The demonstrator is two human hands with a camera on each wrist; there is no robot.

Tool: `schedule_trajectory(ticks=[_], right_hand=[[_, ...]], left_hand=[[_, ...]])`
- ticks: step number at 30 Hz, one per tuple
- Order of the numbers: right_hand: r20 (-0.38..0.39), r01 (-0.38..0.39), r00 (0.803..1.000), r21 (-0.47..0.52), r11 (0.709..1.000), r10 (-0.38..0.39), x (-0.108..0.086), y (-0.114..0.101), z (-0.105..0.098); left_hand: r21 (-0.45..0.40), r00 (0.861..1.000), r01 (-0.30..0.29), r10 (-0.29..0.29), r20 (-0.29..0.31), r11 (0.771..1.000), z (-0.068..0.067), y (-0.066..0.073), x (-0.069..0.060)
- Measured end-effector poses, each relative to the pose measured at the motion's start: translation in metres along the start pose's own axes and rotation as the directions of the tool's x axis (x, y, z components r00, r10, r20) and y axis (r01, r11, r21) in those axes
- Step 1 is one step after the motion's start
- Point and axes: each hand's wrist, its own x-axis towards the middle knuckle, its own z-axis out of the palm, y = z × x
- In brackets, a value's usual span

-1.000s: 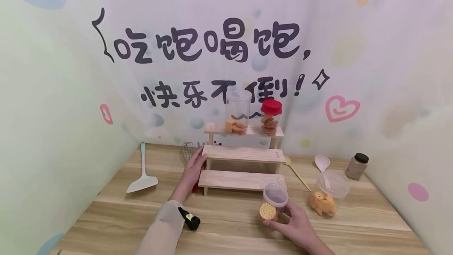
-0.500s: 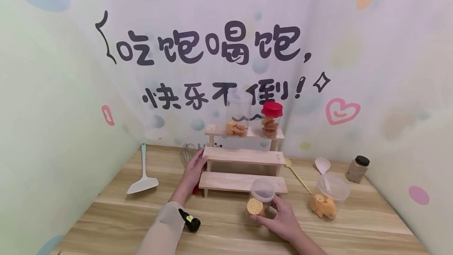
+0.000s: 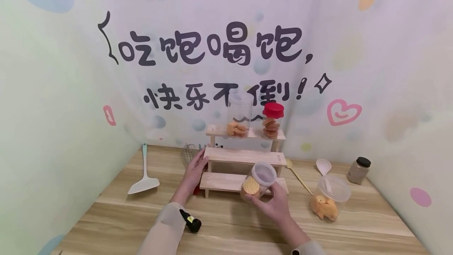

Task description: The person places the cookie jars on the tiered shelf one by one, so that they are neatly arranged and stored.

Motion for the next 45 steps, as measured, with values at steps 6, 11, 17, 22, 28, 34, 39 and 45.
schedule_trajectory(ticks=[6,11,17,22,28,34,39,45], right_hand=[[-0.032,0.048,0.998,-0.056,0.997,-0.049,0.03,-0.007,0.008],[-0.005,0.021,1.0,-0.052,0.998,-0.021,0.027,0.018,0.016],[0.008,0.021,1.0,-0.078,0.997,-0.02,0.037,0.019,0.015],[0.063,-0.131,0.989,-0.082,0.988,0.136,0.063,0.013,0.01],[0.022,-0.465,0.885,-0.028,0.885,0.466,0.088,0.011,0.012],[-0.199,-0.58,0.79,0.066,0.812,0.58,0.072,0.023,0.033],[-0.219,-0.463,0.869,-0.05,0.885,0.443,0.057,0.035,0.052],[-0.198,-0.302,0.945,-0.236,0.924,0.259,0.048,0.045,0.061]], left_hand=[[-0.022,1.0,-0.014,0.014,0.011,1.0,0.0,-0.004,0.001],[-0.03,1.0,-0.021,0.021,0.015,0.999,0.001,-0.005,0.002],[-0.03,1.0,-0.025,0.025,0.003,0.999,0.0,-0.004,0.003],[-0.014,1.0,-0.028,0.028,0.001,1.0,0.0,-0.003,0.003],[-0.012,1.0,-0.026,0.026,-0.012,1.0,0.0,-0.003,0.003],[-0.009,1.0,-0.011,0.011,0.005,1.0,0.002,-0.004,0.001],[-0.001,1.0,-0.009,0.009,-0.026,1.0,0.0,-0.002,0.0],[-0.004,1.0,-0.02,0.02,-0.001,1.0,0.0,-0.001,0.0]])
